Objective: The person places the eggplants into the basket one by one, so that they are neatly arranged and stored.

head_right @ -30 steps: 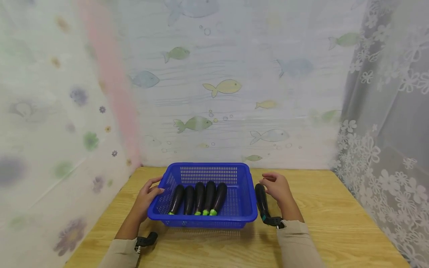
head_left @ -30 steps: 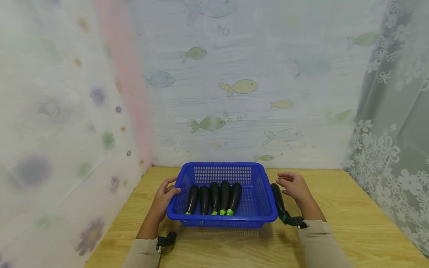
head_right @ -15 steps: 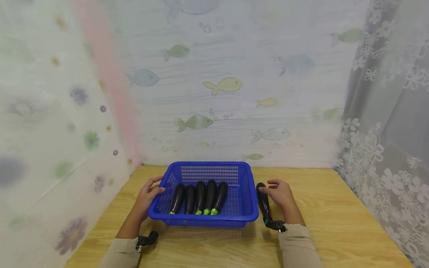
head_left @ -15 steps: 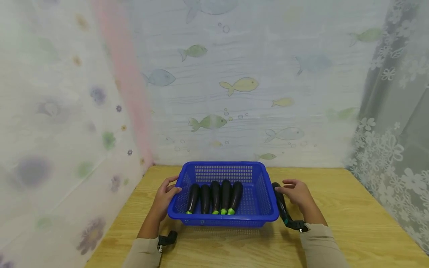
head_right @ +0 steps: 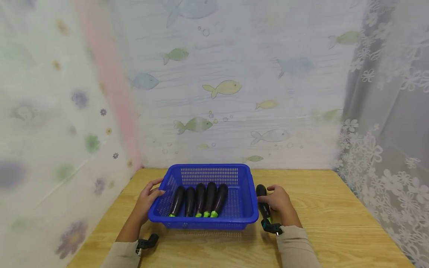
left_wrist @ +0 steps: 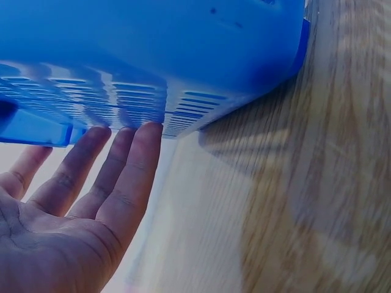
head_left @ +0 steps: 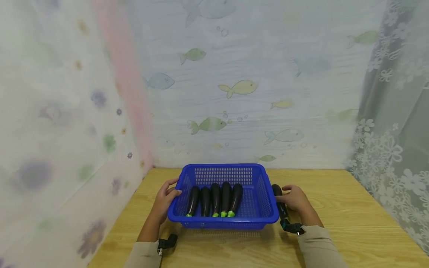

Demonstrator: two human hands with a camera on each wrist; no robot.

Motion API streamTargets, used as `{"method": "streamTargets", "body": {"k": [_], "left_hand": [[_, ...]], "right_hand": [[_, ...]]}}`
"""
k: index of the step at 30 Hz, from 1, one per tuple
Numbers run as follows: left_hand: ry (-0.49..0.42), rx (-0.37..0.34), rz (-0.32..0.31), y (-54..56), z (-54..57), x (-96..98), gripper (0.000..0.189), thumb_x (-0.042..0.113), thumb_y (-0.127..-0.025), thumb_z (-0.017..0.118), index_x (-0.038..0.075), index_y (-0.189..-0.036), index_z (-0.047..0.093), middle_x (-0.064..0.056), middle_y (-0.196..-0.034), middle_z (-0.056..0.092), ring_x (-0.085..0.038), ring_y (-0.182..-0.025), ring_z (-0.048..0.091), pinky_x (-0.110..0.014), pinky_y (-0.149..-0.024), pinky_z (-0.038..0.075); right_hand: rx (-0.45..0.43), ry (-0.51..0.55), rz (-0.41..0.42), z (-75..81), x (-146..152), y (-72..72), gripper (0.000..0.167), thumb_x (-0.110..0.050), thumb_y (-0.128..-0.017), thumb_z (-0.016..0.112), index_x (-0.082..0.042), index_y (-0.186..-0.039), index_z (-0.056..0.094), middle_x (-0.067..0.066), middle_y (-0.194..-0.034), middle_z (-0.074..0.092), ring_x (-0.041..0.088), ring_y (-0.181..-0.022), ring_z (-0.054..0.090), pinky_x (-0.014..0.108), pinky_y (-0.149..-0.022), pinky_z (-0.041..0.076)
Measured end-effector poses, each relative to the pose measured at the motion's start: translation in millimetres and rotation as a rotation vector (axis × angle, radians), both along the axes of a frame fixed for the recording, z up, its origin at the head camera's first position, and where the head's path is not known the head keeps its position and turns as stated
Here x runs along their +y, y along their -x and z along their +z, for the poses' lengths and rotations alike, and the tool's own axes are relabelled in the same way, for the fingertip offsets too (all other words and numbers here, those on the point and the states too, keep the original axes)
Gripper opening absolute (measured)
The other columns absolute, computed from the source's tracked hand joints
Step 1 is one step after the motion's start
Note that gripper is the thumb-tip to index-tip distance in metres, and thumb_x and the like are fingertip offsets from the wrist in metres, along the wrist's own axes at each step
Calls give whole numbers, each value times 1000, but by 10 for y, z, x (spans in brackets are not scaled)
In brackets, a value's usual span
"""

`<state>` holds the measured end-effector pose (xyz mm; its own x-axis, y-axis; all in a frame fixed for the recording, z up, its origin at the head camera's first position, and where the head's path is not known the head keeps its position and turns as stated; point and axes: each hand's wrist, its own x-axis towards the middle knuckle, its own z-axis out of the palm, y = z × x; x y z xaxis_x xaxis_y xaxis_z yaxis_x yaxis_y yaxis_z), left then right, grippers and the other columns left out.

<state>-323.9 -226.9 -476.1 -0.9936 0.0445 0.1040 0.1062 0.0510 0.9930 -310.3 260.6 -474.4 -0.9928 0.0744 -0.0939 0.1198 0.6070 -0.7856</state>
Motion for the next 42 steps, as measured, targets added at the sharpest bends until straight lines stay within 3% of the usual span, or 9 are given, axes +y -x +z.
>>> {"method": "streamTargets", "body": {"k": [12, 17, 23, 32, 38, 42], "left_hand": [[4, 1, 5, 19, 4, -4, 52, 14, -99, 64, 17, -149, 50, -28, -137, 62, -35, -111, 70, -44, -84, 63], [1, -5, 11, 14, 3, -7, 52, 15, -99, 64, 17, -149, 51, -27, -136, 63, -33, -110, 70, -44, -84, 63], [8, -13, 12, 2, -19, -15, 52, 16, -99, 64, 18, -150, 49, -27, -138, 62, -34, -113, 69, -46, -86, 63], [16, -1, 6, 0, -19, -18, 52, 15, -99, 64, 18, -149, 50, -26, -137, 63, -33, -111, 70, -45, -85, 63], [16, -3, 7, -6, -5, -10, 52, 15, -99, 64, 18, -149, 50, -27, -137, 63, -33, -110, 70, -44, -84, 63], [14, -4, 8, -11, -3, -9, 52, 15, -99, 64, 18, -149, 50, -27, -137, 63, -33, -110, 70, -44, -84, 63]], "right_hand": [[-14, 111, -12, 53, 98, -16, 78, -24, -88, 79, 15, -145, 43, 38, -127, 63, 35, -101, 72, 45, -80, 63], [-29, 203, -27, 101, 143, -33, 76, -23, -94, 72, 12, -151, 35, 40, -136, 56, 35, -102, 72, 46, -81, 63], [-30, 236, -53, 159, 182, -45, 74, -23, -100, 62, 8, -157, 27, 38, -139, 52, 26, -98, 71, 39, -77, 64], [6, 517, -27, 262, 202, -94, 75, -15, -104, 52, -18, -168, 14, 40, -156, 34, 27, -109, 71, 40, -84, 63], [30, 553, -6, 342, 215, -113, 70, -14, -106, 47, -28, -167, 16, 36, -163, 24, 22, -102, 71, 40, -84, 62], [47, 528, 7, 364, 216, -124, 71, -28, -108, 52, -26, -168, 14, 35, -163, 25, 35, -117, 66, 45, -90, 61]]}}
